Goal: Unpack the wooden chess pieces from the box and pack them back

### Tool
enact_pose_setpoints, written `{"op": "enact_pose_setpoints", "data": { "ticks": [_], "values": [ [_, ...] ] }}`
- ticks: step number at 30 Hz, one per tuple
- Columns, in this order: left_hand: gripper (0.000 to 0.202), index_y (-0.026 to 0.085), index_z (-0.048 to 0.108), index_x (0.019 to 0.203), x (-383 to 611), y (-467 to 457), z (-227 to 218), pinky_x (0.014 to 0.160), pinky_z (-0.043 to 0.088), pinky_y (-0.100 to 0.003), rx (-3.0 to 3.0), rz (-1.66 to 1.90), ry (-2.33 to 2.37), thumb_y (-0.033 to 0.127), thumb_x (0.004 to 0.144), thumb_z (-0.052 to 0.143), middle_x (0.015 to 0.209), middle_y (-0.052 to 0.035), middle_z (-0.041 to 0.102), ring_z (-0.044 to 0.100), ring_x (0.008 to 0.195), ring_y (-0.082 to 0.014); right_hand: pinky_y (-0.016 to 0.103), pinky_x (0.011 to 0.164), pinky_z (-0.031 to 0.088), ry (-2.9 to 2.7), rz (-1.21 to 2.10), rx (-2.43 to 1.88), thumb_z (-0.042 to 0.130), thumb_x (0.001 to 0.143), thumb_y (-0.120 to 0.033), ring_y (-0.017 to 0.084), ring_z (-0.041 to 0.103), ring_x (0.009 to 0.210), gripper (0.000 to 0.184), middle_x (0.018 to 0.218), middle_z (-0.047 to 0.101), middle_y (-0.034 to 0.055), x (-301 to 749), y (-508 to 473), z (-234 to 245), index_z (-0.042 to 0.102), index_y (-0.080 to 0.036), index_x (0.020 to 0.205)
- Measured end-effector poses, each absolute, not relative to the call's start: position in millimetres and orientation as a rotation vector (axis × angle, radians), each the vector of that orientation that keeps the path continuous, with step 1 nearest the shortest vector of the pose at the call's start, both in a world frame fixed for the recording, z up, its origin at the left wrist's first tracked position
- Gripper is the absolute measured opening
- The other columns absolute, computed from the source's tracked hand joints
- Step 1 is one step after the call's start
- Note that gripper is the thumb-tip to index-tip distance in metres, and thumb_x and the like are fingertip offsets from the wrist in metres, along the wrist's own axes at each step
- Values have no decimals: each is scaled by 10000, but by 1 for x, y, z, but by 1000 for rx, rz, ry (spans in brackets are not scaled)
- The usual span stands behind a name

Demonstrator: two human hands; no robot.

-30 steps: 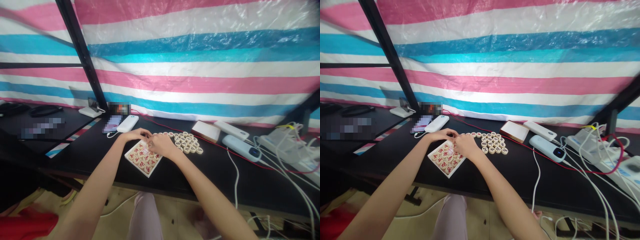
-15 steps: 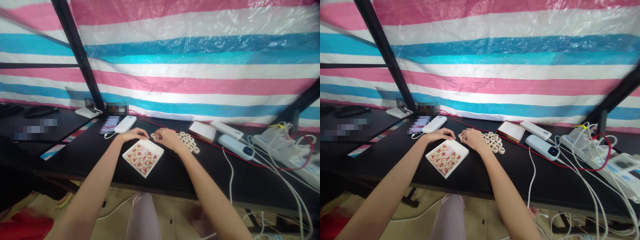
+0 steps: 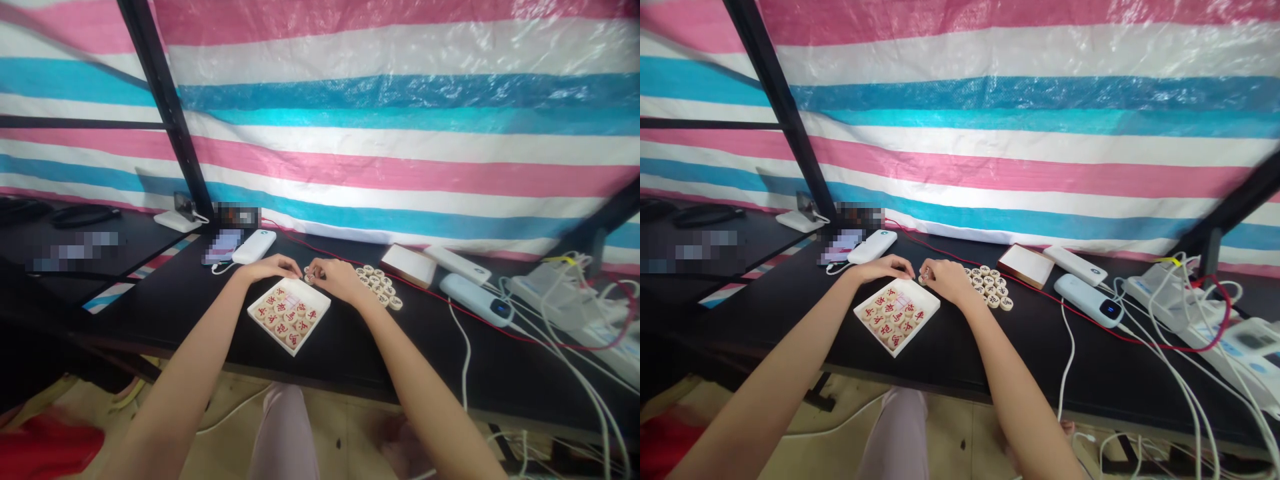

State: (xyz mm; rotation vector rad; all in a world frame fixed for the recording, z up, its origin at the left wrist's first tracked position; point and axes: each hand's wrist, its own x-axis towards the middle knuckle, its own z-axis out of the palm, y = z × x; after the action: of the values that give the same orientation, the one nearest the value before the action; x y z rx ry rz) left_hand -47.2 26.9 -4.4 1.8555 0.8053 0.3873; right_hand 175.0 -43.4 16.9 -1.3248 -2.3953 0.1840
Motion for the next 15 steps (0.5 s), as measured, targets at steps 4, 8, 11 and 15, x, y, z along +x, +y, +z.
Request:
{"op": "enact_pose_setpoints", "data": {
  "ticks": [4, 8, 11, 15],
  "values": [
    [239, 160, 692, 924, -47, 26, -4, 810, 416, -281, 1851, 414, 798, 270, 713, 675, 907, -36, 680, 595, 879, -184, 240, 671, 383, -2438, 187, -1104, 582, 838, -301, 140, 589, 847, 177, 958, 654, -8, 156, -56, 19, 613, -251, 1005],
    [275, 162, 676, 1007, -47, 26, -4, 862, 420, -296, 1840, 420, 765, 244, 750, 624, 987, -55, 686, 597, 941, -189, 312, 904, 372, -2588, 86, -827, 562, 851, -227, 190, 513, 1107, 265, 1143, 609, 67, 133, -67, 12, 614, -198, 1109],
    [291, 158, 673, 1026, -47, 27, -5, 895, 414, -304, 1854, 405, 749, 249, 753, 633, 1020, -70, 684, 596, 977, -193, 335, 940, 336, -2621, 105, -845, 548, 859, -185, 189, 510, 1130, 217, 1124, 635, 60, 128, -68, 9, 643, -189, 1054],
    [320, 160, 672, 1031, -48, 30, -7, 898, 414, -316, 1873, 408, 753, 261, 727, 676, 1038, -75, 679, 594, 985, -202, 335, 882, 312, -2629, 132, -925, 622, 822, -232, 185, 554, 1058, 92, 1036, 674, 21, 132, -65, 11, 675, -207, 893]
  ]
}}
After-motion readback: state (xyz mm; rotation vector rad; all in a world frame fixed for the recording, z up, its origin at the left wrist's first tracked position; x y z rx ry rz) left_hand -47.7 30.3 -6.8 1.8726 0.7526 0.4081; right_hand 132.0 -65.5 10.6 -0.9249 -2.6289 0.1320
